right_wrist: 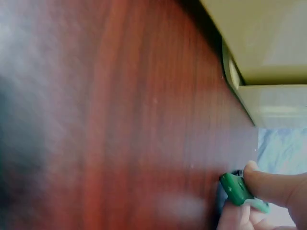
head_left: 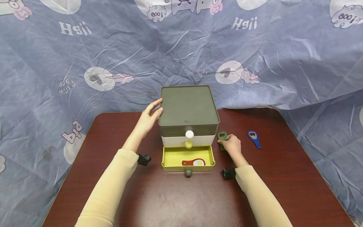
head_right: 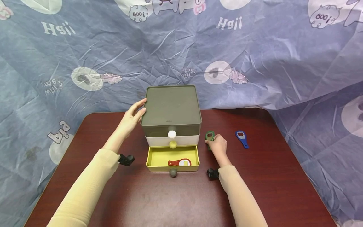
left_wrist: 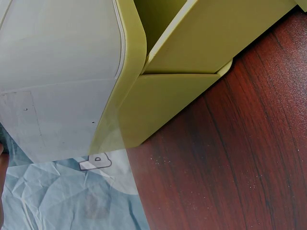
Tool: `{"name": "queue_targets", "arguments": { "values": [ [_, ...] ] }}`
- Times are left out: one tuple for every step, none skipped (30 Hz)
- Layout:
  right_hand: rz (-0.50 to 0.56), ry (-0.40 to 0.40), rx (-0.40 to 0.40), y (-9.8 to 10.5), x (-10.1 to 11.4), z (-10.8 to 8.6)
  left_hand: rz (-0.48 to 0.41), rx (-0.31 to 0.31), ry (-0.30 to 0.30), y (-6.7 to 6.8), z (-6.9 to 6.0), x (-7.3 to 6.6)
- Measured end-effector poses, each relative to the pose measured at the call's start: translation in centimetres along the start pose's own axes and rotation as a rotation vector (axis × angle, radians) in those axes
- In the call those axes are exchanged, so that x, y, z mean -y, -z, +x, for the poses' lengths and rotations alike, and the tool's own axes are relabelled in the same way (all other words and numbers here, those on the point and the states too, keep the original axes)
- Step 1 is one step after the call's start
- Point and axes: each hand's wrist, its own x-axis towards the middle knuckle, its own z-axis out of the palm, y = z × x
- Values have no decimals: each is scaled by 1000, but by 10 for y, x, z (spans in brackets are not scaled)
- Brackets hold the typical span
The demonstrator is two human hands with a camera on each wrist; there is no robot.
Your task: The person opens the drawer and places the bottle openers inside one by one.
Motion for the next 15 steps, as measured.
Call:
{"name": "queue_targets", "arguments": {
  "values": [
    [1,2,9,0,-1,-1,-1,1,2,0,0,0],
    [11,-1,21,1,-2,-3,-2,1,4,0,0,1],
    [24,-6,35,3,-2,-4,-1,2,5,0,0,1],
    [42,-13,48,5,-2,-6,-1,3,5,0,0,1],
    [64,-19,65,7,-2,-9,0,4,4,1,0,1],
    [90,-22,79,11,-2,-11,2,6,4,1,0,1],
    [121,-20,94,15,0,-14,3,6,4,1,0,2],
    [158,-20,108,18,1,-17,5,6,5,1,0,2],
    [190,-12,122,23,3,-20,5,6,6,1,1,1],
    [226,-6,136,27,5,-24,6,7,8,1,1,1],
    [261,2,149,31,7,-28,3,8,10,1,1,1],
    [293,8,160,34,9,-32,-4,8,13,1,0,0],
    [320,13,172,37,11,-36,-7,8,15,1,1,0],
    [346,18,184,40,13,-39,-12,8,17,1,1,0],
    [366,26,193,43,14,-43,-15,8,18,1,1,0]
  ]
}}
